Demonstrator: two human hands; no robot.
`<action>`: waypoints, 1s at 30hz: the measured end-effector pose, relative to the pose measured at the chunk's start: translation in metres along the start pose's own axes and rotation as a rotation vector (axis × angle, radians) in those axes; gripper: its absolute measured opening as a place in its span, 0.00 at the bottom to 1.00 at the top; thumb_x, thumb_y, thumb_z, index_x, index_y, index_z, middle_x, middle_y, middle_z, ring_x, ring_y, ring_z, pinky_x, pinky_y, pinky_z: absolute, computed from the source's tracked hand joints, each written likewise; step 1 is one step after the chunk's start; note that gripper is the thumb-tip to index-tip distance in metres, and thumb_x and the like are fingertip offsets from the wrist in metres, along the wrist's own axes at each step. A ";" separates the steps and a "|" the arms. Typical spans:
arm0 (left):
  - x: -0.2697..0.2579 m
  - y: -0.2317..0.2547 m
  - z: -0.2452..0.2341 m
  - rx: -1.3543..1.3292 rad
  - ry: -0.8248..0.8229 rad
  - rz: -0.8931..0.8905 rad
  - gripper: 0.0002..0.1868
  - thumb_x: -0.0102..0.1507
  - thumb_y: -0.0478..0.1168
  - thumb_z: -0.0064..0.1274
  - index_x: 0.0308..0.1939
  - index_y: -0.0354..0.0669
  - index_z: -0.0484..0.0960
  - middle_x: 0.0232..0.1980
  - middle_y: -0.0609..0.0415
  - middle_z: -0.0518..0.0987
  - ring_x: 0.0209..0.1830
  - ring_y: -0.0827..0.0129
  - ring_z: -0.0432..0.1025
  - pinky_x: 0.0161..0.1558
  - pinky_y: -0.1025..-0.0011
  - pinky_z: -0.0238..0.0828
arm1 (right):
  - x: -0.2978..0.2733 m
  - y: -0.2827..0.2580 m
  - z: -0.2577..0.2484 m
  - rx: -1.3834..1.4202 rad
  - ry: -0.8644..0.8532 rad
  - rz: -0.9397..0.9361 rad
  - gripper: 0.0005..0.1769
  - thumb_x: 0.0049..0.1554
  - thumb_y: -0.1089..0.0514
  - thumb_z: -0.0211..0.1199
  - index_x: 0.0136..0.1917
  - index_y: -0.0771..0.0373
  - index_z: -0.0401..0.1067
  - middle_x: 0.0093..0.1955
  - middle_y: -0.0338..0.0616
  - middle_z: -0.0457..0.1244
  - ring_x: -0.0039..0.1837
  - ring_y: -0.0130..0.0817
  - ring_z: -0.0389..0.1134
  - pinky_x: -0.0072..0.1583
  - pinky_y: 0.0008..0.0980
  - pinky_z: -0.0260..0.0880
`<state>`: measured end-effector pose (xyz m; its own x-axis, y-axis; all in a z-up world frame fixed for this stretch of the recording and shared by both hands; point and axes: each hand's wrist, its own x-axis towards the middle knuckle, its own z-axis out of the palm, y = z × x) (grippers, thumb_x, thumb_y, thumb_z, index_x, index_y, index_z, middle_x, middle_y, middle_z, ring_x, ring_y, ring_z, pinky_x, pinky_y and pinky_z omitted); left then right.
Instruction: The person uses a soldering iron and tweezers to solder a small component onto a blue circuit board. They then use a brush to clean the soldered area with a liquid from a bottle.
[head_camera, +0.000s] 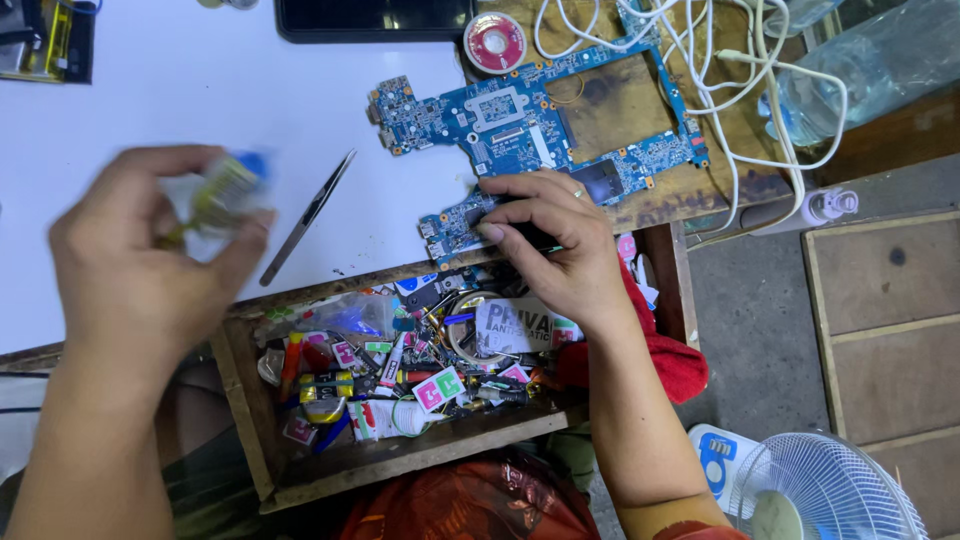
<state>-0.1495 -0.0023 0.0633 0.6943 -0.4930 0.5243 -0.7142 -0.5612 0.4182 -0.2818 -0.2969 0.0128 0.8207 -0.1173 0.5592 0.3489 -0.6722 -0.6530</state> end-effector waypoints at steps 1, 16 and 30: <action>0.001 0.011 -0.002 0.102 -0.022 0.137 0.23 0.58 0.35 0.72 0.54 0.38 0.80 0.51 0.45 0.81 0.42 0.62 0.79 0.40 0.66 0.79 | 0.000 0.000 0.001 0.011 -0.001 -0.001 0.05 0.58 0.63 0.69 0.49 0.61 0.78 0.63 0.44 0.70 0.65 0.42 0.70 0.70 0.40 0.64; -0.011 0.048 -0.004 0.132 -0.400 0.014 0.24 0.53 0.47 0.68 0.53 0.52 0.85 0.45 0.57 0.84 0.31 0.60 0.79 0.31 0.63 0.77 | -0.001 0.003 0.004 -0.016 0.007 -0.052 0.05 0.58 0.60 0.71 0.49 0.57 0.80 0.60 0.41 0.71 0.60 0.38 0.70 0.69 0.40 0.61; -0.010 0.050 0.003 0.148 -0.433 0.083 0.24 0.54 0.47 0.66 0.55 0.51 0.84 0.46 0.56 0.82 0.28 0.60 0.78 0.28 0.64 0.77 | -0.002 0.007 0.004 -0.026 -0.014 -0.043 0.04 0.59 0.60 0.69 0.49 0.56 0.81 0.59 0.40 0.71 0.62 0.36 0.71 0.71 0.41 0.60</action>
